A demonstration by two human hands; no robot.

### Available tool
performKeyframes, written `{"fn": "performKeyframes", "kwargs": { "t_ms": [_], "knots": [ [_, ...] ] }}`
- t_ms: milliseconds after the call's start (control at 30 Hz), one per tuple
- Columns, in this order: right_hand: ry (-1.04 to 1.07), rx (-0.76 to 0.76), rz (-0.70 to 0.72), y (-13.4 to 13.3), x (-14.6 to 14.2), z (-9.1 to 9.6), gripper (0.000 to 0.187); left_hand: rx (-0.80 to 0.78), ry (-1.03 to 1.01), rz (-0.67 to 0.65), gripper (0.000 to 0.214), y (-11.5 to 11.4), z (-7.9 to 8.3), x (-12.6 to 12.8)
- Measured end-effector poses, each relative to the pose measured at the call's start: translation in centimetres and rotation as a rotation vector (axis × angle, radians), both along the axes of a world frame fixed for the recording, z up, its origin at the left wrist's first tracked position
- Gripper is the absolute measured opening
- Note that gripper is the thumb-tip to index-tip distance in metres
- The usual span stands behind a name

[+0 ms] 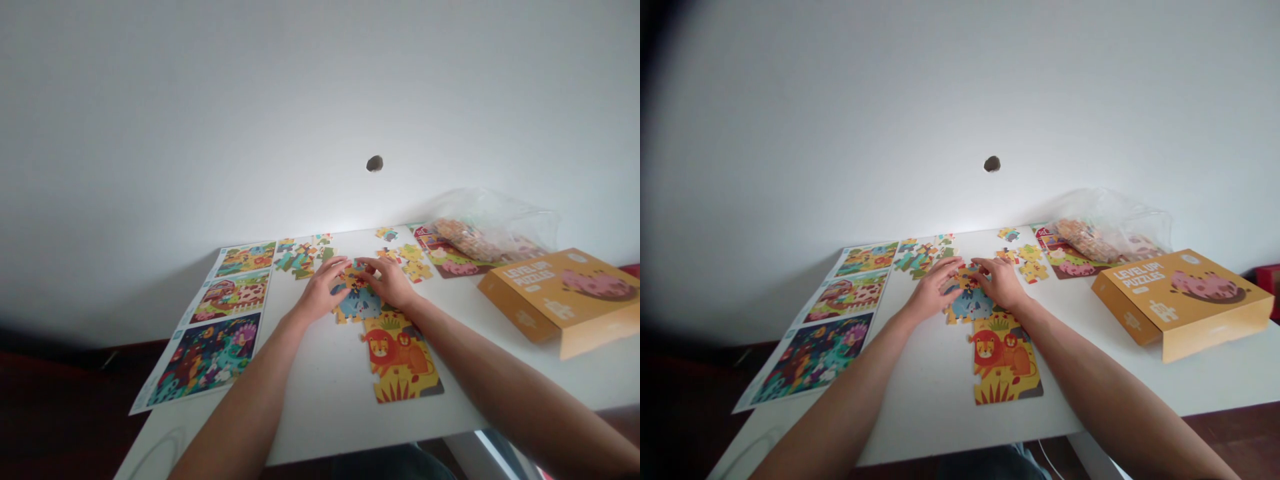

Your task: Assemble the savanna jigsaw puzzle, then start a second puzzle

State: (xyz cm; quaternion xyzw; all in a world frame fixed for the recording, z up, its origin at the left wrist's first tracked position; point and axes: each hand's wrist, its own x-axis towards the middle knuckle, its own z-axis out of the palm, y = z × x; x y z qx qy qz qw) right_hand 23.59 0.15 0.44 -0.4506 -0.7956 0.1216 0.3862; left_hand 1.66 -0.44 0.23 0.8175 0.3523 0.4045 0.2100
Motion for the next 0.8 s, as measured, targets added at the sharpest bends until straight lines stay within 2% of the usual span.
{"fn": "performKeyframes", "kwargs": {
  "t_ms": [100, 400, 800],
  "knots": [
    [0.004, -0.005, -0.003, -0.12, 0.00, 0.15, 0.031, 0.083, 0.140, 0.008, 0.057, -0.16, 0.49, 0.04],
    [0.019, -0.025, -0.013, 0.01, 0.15, -0.01, 0.029, 0.122, 0.205, 0.131, 0.068, 0.30, -0.26, -0.42],
    [0.022, -0.022, -0.005, -0.06, 0.18, 0.12, 0.026, 0.081, 0.197, 0.207, 0.049, 0.62, -0.35, -0.35]
  ]
}}
